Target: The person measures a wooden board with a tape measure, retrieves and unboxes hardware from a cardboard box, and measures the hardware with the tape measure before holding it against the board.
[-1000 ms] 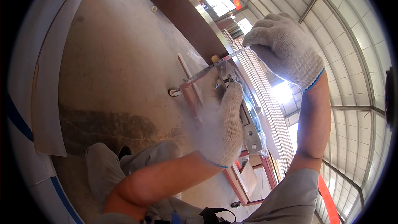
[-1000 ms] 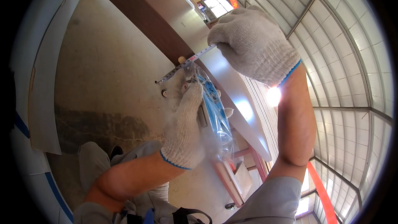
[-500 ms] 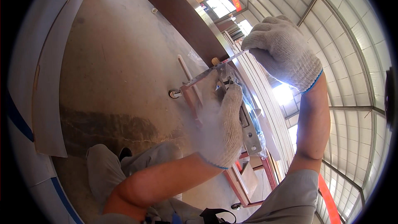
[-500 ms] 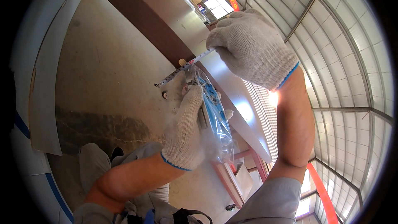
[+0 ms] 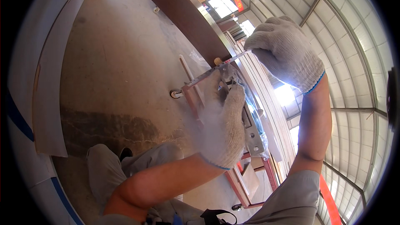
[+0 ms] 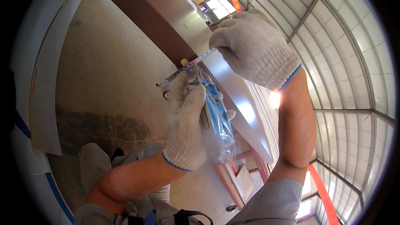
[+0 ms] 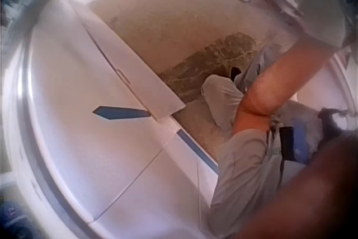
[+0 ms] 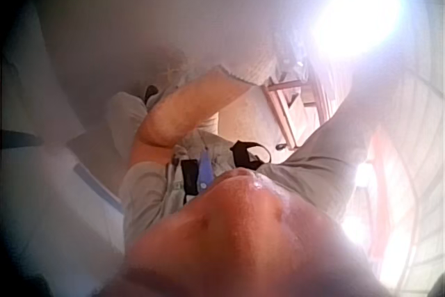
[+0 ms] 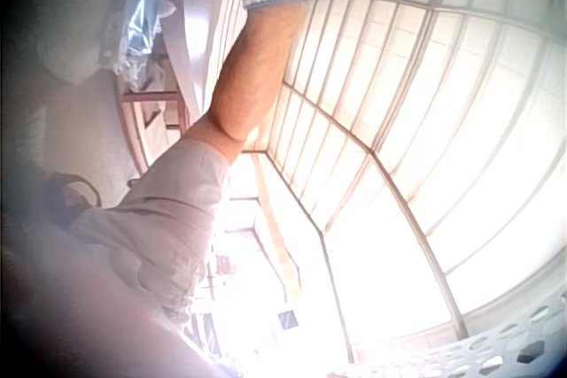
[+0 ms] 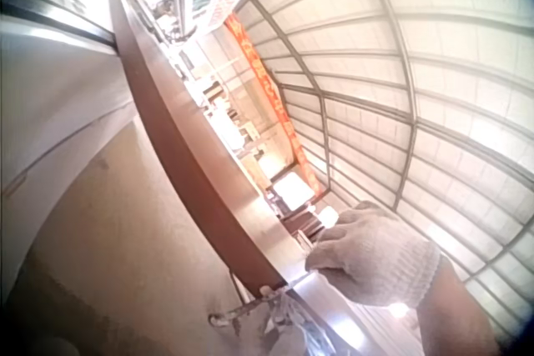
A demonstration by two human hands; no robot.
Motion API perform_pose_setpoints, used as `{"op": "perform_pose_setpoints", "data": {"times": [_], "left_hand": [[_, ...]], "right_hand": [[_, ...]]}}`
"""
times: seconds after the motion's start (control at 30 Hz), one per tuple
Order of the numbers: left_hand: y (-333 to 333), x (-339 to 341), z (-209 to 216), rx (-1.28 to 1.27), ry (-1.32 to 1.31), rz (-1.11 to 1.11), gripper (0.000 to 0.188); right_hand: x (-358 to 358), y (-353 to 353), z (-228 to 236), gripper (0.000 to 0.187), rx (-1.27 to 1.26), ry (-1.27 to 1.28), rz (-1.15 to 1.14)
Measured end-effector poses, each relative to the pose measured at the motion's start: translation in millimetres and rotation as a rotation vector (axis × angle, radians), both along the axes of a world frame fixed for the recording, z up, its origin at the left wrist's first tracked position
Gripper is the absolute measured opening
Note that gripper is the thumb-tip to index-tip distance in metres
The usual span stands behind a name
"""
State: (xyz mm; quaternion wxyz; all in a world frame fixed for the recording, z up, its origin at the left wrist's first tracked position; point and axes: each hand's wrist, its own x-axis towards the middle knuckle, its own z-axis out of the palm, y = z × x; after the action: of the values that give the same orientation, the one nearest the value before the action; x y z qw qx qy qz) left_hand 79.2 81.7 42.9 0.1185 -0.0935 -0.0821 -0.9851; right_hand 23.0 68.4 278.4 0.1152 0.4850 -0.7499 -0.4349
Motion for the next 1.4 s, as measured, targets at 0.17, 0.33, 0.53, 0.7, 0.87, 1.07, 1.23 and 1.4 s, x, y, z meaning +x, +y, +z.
{"op": "perform_pose_setpoints", "data": {"times": [0.17,0.33,0.53,0.7,0.87,1.07,1.23,1.4], "left_hand": [[2.3,-3.4,-3.7,-0.187,0.023,0.121,0.054],[3.2,-6.0,-3.0,-0.584,0.014,0.433,0.053],[1.7,-6.6,-0.1,-0.929,-0.038,0.834,0.053],[12.2,-3.7,5.7,-0.809,-0.092,0.854,0.038],[3.5,3.3,22.5,-0.217,-0.013,0.267,0.049],[-2.0,7.6,33.7,0.288,0.020,-0.205,0.058],[-5.3,10.0,29.4,0.247,0.057,-0.170,0.059],[-1.1,13.5,27.5,0.073,0.048,-0.048,0.058]], "right_hand": [[-0.8,1.5,-4.3,0.009,0.009,0.014,0.015],[-2.8,2.9,-3.4,0.009,-0.004,0.007,0.070],[0.5,9.4,-1.8,0.009,-0.027,0.011,0.029],[-0.5,11.5,-2.2,0.008,-0.088,0.014,0.034],[2.3,9.5,1.8,0.008,-0.085,0.016,0.031],[1.2,10.5,2.1,0.008,-0.084,0.010,0.027],[0.9,16.3,-0.7,0.008,-0.244,-0.083,-0.029],[24.2,4.6,-20.7,0.015,-0.706,-0.268,-0.603]]}}
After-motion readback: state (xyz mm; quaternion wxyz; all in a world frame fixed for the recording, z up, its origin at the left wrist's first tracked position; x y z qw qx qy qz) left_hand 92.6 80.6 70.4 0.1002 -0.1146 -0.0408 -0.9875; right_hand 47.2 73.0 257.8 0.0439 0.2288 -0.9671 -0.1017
